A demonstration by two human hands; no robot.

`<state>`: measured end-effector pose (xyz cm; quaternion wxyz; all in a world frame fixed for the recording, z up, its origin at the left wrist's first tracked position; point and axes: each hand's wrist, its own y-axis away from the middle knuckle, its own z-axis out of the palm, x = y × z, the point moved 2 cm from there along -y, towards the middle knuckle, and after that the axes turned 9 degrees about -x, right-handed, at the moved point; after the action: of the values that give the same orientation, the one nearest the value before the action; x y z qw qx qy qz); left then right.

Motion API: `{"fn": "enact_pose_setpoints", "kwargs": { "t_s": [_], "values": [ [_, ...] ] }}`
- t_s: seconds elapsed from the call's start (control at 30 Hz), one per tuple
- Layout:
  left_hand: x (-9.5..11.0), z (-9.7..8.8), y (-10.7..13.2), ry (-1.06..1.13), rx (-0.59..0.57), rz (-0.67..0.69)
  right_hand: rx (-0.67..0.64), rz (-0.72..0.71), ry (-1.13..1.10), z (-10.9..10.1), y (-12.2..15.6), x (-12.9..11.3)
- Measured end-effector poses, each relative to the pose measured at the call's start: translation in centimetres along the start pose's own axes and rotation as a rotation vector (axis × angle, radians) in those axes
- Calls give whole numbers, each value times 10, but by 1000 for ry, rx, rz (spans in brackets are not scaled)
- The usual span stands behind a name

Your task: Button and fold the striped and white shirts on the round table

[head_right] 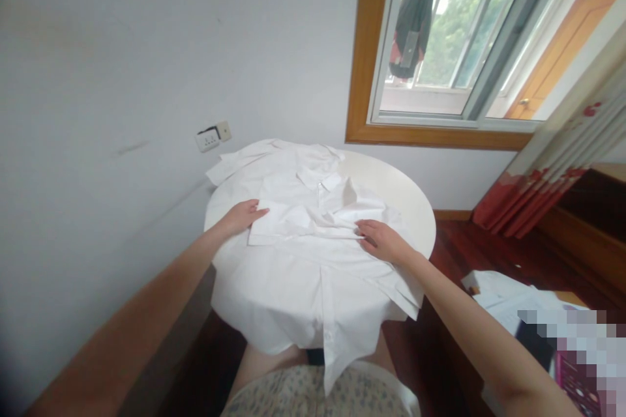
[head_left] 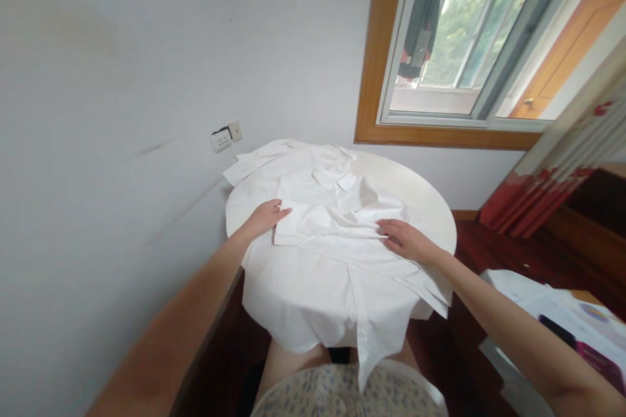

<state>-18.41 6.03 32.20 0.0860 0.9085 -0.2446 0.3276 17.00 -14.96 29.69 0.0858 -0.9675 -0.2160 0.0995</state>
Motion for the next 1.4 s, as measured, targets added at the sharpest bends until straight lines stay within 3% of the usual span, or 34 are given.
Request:
{"fn": "enact_pose_setpoints", "kwargs": {
  "t_s": [0.1,0.23,0.43,0.57,0.7,0.83,0.97,1.07,1.13,1.23,1.3,1.4],
  "values": [
    [1,-6,28,-167,177,3,0,-20,32,-4,2,7],
    [16,-3,84,17,396,50,-5,45,161,-9,4,21],
    [59,31,185,95,448,-12,-30,256,388,-12,6,42],
    [67,54,223,52,491,-63,-43,405,509,-21,5,59],
    [61,65,241,-2,487,-106,-116,629,548,-29,4,78],
    [50,75,254,-8,454,-156,-158,777,498,-22,6,85],
    [36,85,262,-22,442,-155,-283,681,308,-23,10,97],
    [27,94,265,-55,391,-72,-418,571,113,-44,2,109],
    [24,99,266,-75,369,-27,-383,561,84,-61,-16,111],
    [23,102,268,-95,371,4,-180,520,159,-71,-60,101],
    [23,102,269,-104,374,22,-145,488,184,-62,-93,92],
    [24,101,271,-116,380,35,-153,597,268,-42,-129,94]
  ]
}}
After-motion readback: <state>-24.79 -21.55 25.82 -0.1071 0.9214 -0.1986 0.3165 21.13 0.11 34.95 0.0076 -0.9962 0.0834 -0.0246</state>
